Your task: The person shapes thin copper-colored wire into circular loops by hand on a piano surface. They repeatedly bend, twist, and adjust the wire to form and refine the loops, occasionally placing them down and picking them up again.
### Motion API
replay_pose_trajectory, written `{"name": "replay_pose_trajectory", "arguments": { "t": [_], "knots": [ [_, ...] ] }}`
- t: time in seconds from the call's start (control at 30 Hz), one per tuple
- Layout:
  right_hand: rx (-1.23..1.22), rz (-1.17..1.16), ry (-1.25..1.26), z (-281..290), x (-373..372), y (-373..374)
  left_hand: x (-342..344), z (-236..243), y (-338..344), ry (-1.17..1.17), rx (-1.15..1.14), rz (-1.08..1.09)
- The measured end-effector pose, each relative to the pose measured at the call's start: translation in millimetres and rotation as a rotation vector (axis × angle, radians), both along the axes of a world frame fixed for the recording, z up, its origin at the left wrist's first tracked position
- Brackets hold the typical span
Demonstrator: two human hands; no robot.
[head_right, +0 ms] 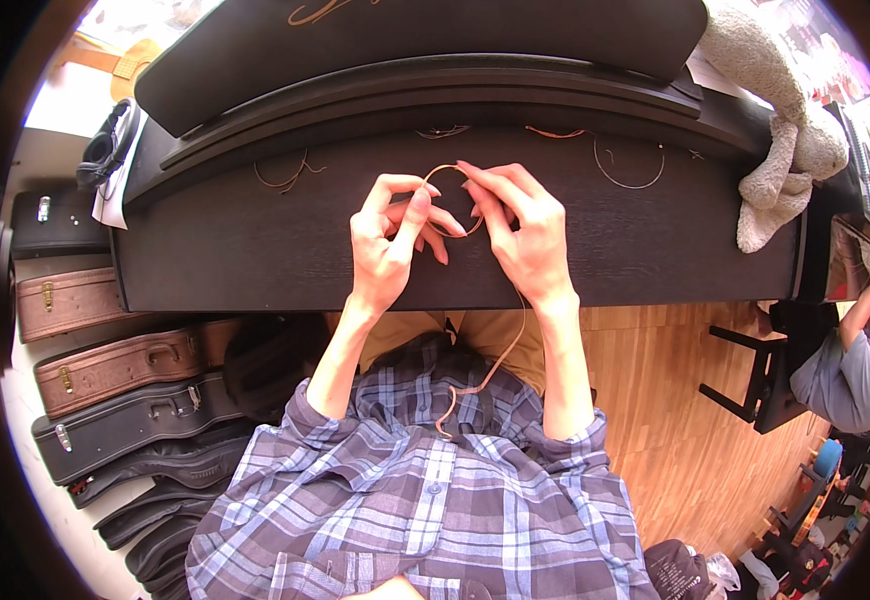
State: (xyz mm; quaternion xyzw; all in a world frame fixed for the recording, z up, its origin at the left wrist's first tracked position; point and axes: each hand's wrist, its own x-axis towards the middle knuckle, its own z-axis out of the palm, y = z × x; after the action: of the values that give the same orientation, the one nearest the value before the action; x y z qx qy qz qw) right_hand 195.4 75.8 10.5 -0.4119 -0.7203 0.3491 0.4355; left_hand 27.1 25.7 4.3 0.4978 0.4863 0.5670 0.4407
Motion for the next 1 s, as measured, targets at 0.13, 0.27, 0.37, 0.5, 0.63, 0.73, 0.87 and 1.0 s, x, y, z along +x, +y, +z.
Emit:
{"name": "replay_pose_trajectory", "arguments": {
  "t": [0.13,0.27,0.37,0.5,0.63,0.73,0.87,1.0],
  "knots": [
    [0.046,0.0,-0.134,2.6,0.8,-1.4,-0.9,0.1,0.1,-0.007,0.011,0.016],
    [0.034,-0.01,-0.04,1.8,2.7,1.8,-1.1,0.7,0.9,0.009,-0.026,0.039],
    [-0.002,-0.025,0.073,0.4,4.4,-0.4,-0.4,1.4,2.0,0.017,-0.057,0.057],
    [-0.022,-0.098,0.126,-1.9,3.0,-2.8,0.3,2.3,2.7,-0.004,-0.056,0.073],
    [0.015,-0.063,0.037,-2.3,0.6,-2.8,0.1,2.6,2.8,-0.001,-0.041,0.057],
    [0.045,-0.051,-0.002,-1.0,-0.5,-3.4,0.5,1.9,3.0,-0.008,-0.039,0.067],
    [0.079,-0.042,-0.043,0.7,-1.0,-3.3,-0.4,1.1,2.7,0.018,-0.06,0.045],
    [0.065,-0.041,-0.022,0.0,0.0,-4.1,0.5,0.7,3.3,0.015,-0.058,0.046]
  ]
}}
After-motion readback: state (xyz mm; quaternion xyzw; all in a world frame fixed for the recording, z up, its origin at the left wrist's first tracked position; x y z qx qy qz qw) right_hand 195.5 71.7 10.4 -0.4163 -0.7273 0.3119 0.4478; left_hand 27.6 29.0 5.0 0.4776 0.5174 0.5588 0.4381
